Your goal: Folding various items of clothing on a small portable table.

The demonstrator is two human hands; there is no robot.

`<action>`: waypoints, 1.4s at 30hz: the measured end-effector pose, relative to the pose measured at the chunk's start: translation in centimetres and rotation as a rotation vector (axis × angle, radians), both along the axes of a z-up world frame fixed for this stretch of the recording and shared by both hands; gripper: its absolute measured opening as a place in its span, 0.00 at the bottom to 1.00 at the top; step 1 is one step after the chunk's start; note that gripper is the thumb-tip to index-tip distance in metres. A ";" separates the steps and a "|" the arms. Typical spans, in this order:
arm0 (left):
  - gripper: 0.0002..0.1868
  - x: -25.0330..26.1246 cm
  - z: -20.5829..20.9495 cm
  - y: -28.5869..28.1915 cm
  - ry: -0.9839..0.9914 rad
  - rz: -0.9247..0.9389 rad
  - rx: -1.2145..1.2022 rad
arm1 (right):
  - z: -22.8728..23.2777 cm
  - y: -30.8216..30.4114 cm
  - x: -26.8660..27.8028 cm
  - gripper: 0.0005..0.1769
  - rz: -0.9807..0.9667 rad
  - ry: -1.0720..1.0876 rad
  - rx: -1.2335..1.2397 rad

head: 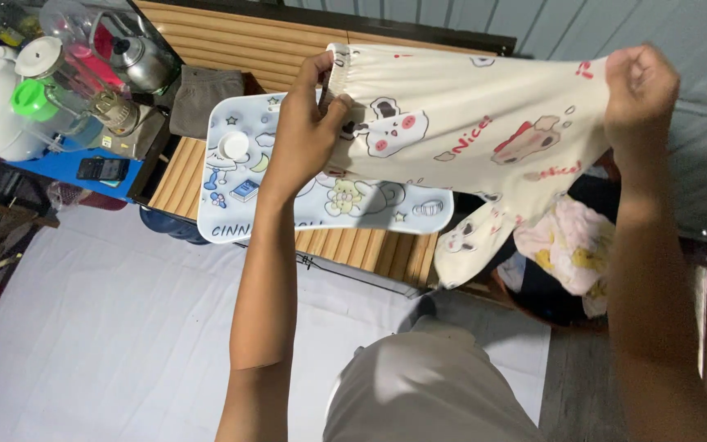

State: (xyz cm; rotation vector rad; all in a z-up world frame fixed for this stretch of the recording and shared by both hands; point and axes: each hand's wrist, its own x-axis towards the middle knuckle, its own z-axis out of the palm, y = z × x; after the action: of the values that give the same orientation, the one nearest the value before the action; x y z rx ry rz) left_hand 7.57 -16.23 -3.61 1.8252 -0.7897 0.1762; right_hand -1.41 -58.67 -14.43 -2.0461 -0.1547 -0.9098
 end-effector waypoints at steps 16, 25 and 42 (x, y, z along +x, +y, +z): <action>0.21 5.1 -7.7 7.5 0.164 0.420 0.003 | -6.5 8.5 18.7 0.04 -0.015 0.081 -0.395; 0.19 5.5 -12.3 15.5 0.301 0.615 -0.013 | -8.9 18.7 24.6 0.05 0.170 0.372 -0.157; 0.23 12.2 -21.1 26.4 0.480 0.848 0.475 | -21.0 31.1 31.7 0.07 0.037 0.547 -0.212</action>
State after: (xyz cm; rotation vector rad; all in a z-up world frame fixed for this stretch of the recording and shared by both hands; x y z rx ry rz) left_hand 19.74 10.16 -24.70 2.4293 0.3453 0.0820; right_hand 30.25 -27.53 -35.44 -2.4030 0.0118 -0.2940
